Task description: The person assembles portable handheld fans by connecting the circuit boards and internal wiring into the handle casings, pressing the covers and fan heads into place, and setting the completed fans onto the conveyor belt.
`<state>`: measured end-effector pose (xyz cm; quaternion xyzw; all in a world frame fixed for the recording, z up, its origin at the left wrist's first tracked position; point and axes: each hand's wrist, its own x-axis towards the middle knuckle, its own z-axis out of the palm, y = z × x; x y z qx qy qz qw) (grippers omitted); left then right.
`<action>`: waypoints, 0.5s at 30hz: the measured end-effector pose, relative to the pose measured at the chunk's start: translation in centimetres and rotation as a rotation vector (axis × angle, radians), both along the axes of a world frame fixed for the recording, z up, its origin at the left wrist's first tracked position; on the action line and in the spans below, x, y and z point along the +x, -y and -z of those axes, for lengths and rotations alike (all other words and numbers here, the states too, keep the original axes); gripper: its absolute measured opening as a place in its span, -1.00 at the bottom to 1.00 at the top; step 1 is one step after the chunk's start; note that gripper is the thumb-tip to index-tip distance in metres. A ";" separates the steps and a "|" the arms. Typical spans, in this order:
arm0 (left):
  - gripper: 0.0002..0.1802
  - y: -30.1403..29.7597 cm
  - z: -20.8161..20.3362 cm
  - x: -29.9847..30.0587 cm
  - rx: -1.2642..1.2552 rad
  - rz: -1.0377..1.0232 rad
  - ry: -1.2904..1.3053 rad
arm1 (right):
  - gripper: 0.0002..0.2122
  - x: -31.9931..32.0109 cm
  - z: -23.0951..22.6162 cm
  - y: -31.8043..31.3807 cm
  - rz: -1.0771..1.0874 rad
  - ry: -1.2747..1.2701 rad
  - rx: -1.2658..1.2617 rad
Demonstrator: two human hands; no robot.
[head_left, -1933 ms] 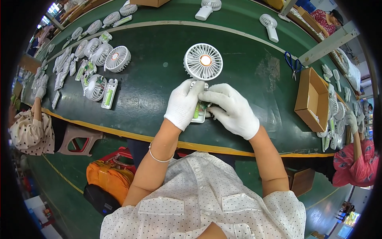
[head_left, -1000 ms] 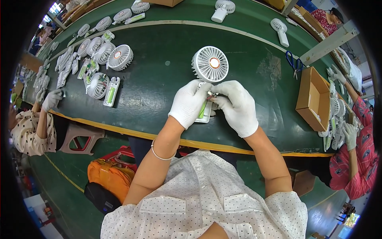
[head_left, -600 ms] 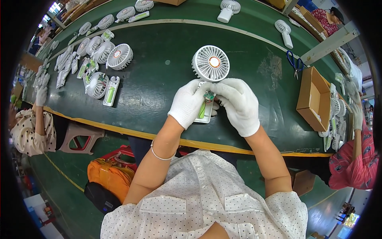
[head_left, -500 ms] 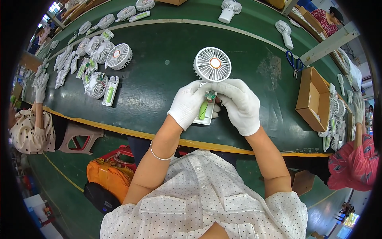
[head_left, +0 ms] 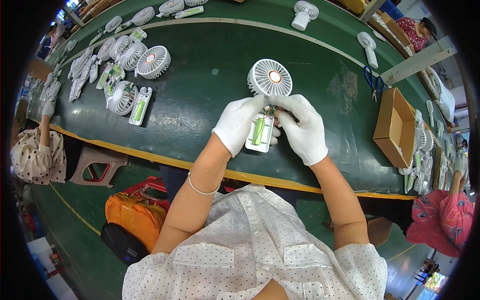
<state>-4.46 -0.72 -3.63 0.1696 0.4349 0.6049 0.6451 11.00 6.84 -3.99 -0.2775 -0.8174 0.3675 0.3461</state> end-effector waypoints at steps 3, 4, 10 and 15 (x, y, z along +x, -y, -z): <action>-0.61 0.0 0.0 -0.1 -0.007 0.006 0.004 | -0.72 -0.1 -0.2 0.1 0.001 0.017 0.153; -0.61 0.0 -0.1 -0.2 -0.006 0.007 0.005 | -0.72 -0.1 -0.1 0.1 0.001 0.018 0.154; -0.60 0.1 -0.2 -0.6 0.024 0.021 0.031 | -0.70 -0.2 -0.2 0.0 -0.042 -0.048 0.236; -0.60 0.0 -0.4 -0.5 -0.025 0.056 -0.065 | -0.69 0.6 -0.4 -0.9 0.077 -0.055 0.373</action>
